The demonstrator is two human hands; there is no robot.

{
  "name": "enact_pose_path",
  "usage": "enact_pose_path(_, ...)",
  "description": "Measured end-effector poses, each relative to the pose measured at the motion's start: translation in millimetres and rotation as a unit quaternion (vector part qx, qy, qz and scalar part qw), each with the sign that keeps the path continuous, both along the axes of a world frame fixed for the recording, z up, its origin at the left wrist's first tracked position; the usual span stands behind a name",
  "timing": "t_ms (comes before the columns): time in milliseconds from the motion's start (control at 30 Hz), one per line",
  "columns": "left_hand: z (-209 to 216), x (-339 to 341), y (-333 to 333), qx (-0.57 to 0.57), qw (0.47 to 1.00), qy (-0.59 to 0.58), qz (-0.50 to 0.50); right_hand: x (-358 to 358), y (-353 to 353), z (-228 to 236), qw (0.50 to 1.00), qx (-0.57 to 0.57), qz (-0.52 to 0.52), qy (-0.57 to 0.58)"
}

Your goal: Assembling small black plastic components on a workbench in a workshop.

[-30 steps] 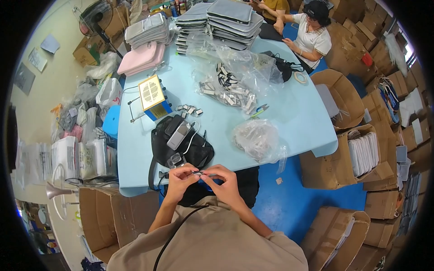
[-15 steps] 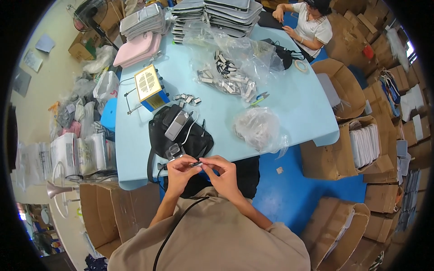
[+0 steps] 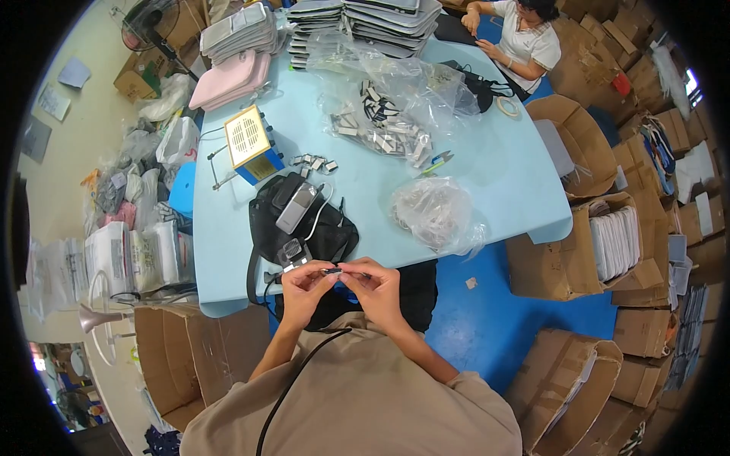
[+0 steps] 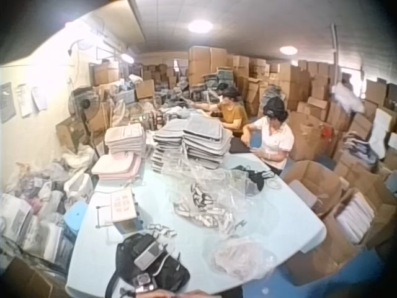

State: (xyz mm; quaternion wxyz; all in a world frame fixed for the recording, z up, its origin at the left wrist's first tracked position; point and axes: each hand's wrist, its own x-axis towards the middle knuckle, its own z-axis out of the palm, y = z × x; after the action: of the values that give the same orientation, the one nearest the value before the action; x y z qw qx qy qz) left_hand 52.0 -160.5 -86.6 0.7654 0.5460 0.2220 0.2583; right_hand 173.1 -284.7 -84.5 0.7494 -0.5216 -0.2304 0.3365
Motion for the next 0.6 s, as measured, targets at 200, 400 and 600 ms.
enact_pose_path(200,-2.1,6.1,-0.9,0.041,0.999,0.001,0.028,-3.0,5.4,-7.8,0.998,-0.014,-0.041,-0.046)
enact_pose_path(400,-6.5,4.3,0.2,0.044,0.998,0.031,0.044,-6.3,10.4,-11.9,0.998,-0.011,-0.056,-0.026)
enact_pose_path(600,-1.7,-11.1,37.0,0.037,0.994,0.093,0.033,-8.9,14.3,-10.0,0.998,-0.057,-0.031,0.013)
